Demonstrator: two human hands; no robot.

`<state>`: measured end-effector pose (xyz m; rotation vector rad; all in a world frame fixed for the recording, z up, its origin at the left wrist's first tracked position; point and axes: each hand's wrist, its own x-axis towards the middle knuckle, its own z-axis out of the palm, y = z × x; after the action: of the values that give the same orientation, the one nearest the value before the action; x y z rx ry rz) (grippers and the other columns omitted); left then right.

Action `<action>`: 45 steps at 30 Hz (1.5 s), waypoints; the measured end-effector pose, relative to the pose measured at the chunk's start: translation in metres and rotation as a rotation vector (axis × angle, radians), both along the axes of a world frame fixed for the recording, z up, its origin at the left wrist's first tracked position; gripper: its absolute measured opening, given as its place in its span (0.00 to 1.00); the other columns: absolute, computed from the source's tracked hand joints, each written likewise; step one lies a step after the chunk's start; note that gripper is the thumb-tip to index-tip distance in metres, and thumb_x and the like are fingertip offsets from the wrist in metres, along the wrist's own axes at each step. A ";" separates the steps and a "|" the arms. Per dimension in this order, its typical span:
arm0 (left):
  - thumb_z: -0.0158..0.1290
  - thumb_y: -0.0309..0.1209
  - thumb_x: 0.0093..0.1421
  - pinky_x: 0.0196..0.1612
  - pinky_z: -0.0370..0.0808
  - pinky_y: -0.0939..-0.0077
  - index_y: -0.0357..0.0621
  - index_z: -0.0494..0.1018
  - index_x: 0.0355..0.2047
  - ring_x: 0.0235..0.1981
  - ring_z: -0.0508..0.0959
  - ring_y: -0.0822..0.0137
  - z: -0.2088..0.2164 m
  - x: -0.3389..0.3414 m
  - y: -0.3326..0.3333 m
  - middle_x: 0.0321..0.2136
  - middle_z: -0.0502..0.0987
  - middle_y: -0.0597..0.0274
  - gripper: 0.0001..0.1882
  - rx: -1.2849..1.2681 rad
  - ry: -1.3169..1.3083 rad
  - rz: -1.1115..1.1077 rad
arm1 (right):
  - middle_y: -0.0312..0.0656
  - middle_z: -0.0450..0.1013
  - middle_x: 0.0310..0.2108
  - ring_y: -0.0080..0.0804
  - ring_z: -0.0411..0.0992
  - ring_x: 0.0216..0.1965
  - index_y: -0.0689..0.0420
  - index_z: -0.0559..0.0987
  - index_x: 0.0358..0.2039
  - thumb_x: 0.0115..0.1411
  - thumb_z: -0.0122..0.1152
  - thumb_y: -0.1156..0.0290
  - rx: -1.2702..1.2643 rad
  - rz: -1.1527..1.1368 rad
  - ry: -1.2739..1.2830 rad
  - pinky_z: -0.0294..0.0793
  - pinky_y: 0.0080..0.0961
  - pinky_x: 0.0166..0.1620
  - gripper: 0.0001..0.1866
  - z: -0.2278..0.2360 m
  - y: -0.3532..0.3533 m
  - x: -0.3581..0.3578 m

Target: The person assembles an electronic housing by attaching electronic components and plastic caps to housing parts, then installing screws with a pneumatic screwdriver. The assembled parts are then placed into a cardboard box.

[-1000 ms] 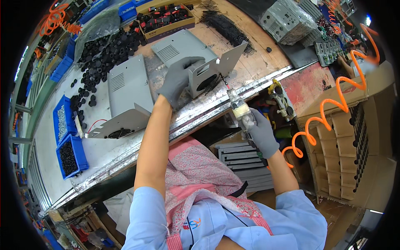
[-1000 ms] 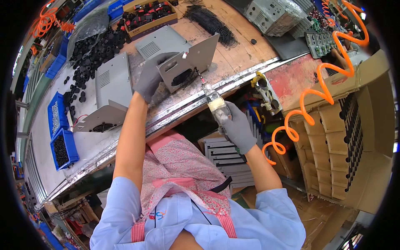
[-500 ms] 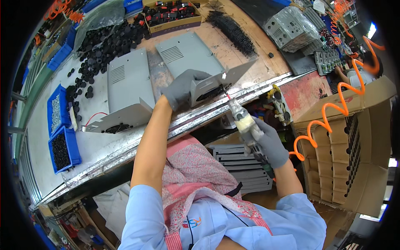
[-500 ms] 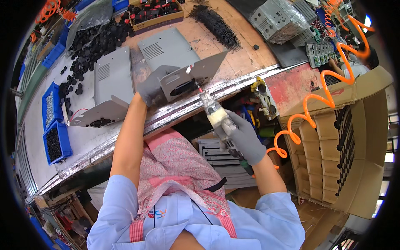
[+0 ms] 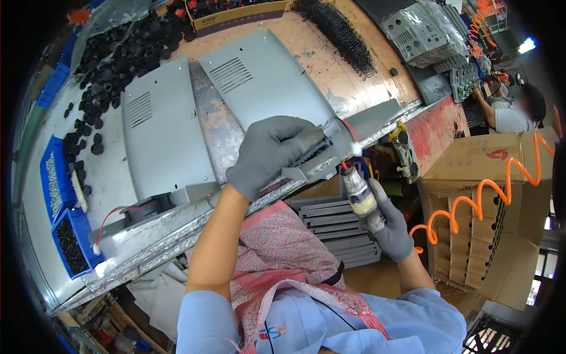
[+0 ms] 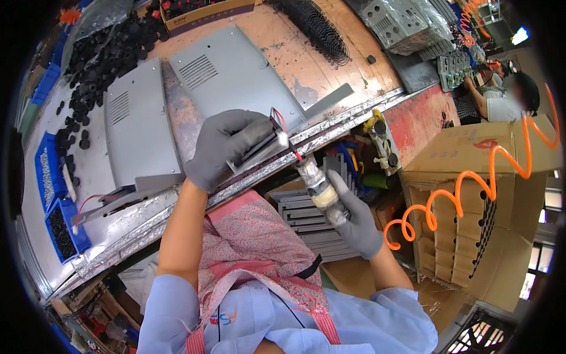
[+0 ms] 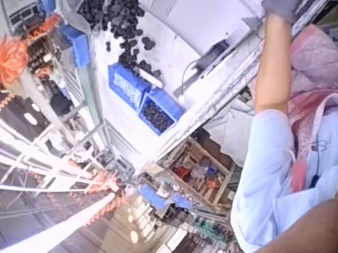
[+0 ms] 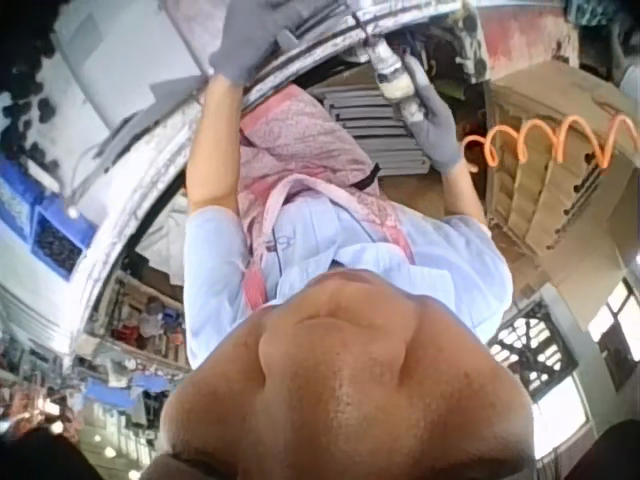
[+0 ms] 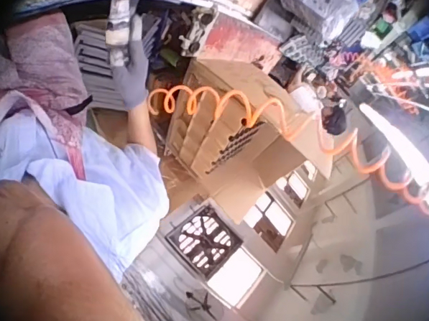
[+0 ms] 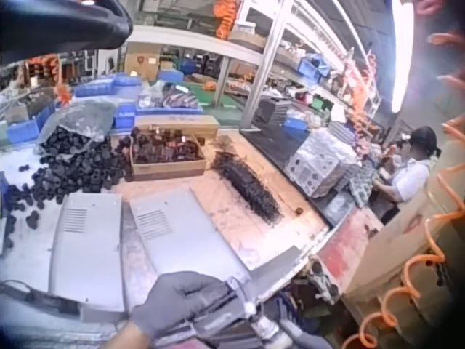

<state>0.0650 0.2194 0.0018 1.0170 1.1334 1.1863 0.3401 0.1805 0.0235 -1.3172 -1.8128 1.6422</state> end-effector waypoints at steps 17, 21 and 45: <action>0.53 0.33 0.56 0.36 0.70 0.84 0.34 0.74 0.37 0.31 0.72 0.77 0.002 -0.006 -0.003 0.29 0.77 0.64 0.14 0.035 0.042 -0.063 | 0.40 0.66 0.45 0.21 0.66 0.40 0.59 0.53 0.60 0.63 0.41 0.56 -0.411 0.010 0.133 0.65 0.16 0.43 0.29 0.046 0.008 -0.015; 0.53 0.33 0.56 0.34 0.69 0.85 0.35 0.73 0.40 0.31 0.72 0.77 -0.016 -0.006 -0.001 0.31 0.76 0.65 0.15 0.063 -0.009 -0.008 | 0.38 0.65 0.44 0.20 0.65 0.41 0.56 0.54 0.60 0.63 0.40 0.58 -0.345 -0.011 0.342 0.67 0.18 0.42 0.27 0.032 0.010 -0.013; 0.48 0.31 0.58 0.28 0.69 0.82 0.36 0.72 0.36 0.27 0.72 0.74 -0.007 0.005 -0.007 0.26 0.73 0.63 0.11 0.072 -0.078 0.400 | 0.38 0.67 0.23 0.19 0.68 0.16 0.49 0.57 0.59 0.62 0.42 0.56 -0.411 -0.074 0.369 0.72 0.18 0.18 0.26 0.023 -0.007 -0.014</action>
<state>0.0697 0.2123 -0.0052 0.8093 1.2757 1.5791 0.3266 0.1731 0.0470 -1.1144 -1.2441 2.1256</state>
